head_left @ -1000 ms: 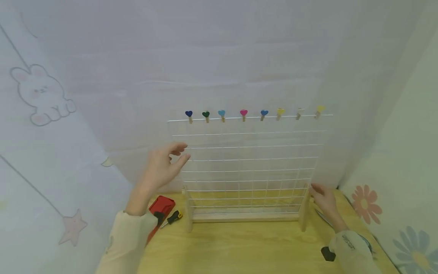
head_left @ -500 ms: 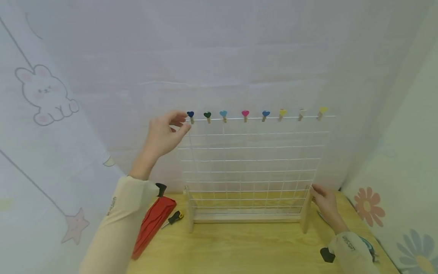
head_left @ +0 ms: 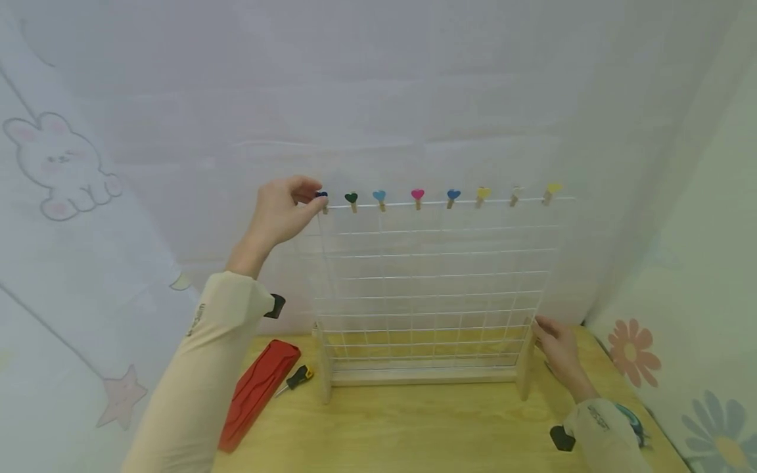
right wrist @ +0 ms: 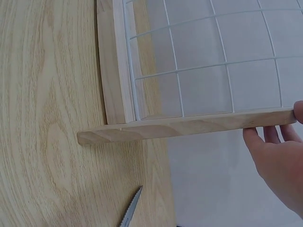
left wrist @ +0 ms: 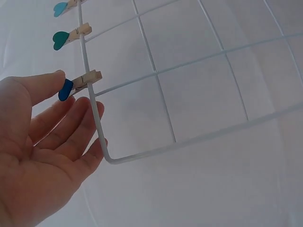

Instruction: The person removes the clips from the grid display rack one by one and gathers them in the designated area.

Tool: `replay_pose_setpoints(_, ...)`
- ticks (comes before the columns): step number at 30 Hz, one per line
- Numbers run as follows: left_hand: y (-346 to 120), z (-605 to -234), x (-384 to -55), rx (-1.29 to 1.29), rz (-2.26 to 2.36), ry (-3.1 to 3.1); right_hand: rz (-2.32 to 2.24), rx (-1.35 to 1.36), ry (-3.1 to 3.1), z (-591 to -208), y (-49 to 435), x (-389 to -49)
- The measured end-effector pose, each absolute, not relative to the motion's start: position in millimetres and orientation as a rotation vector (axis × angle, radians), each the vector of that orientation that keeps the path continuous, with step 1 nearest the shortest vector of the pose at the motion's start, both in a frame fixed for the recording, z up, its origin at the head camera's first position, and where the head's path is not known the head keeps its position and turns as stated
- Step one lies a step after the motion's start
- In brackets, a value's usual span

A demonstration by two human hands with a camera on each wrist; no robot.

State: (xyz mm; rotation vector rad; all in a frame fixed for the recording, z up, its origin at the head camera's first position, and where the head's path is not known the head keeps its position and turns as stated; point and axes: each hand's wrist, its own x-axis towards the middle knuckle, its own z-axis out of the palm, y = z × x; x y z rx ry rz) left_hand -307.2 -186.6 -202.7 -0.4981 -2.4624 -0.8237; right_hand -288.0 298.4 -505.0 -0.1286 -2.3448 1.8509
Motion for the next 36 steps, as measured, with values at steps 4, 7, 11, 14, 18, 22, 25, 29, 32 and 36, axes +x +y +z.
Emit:
replay_pose_setpoints(4,-186,-202,-309,-0.502,-0.84,-2.506,1.879,-0.131,-2.336,-503,296,-288)
replay_pose_setpoints(7,-185,-201,-310,-0.503,-0.85,-2.519,1.896,-0.135,-2.342,-503,296,-288)
replay_pose_setpoints(11,-184,-201,-313,-0.521,-0.857,-2.502,1.903,-0.134,-2.358,-503,297,-287)
replay_pose_setpoints(14,-184,-201,-314,-0.539,-0.865,-2.483,1.9,-0.139,-2.366,-502,297,-287)
replay_pose_setpoints(18,-183,-202,-316,-0.551,-0.876,-2.47,1.913,-0.144,-2.361,-503,297,-288)
replay_pose_setpoints(22,-183,-203,-317,-0.547,-0.883,-2.462,1.918,-0.141,-2.357,-504,297,-290)
replay_pose_setpoints(25,-182,-203,-317,-0.542,-0.882,-2.457,1.916,-0.135,-2.35,-505,298,-291)
replay_pose_setpoints(29,-182,-204,-317,-0.536,-0.879,-2.461,1.911,-0.126,-2.353,-505,299,-291)
replay_pose_setpoints(32,-182,-205,-318,-0.534,-0.878,-2.455,1.908,-0.131,-2.359,-505,299,-291)
replay_pose_setpoints(36,-182,-207,-319,-0.521,-0.88,-2.44,1.917,-0.125,-2.352,-506,299,-292)
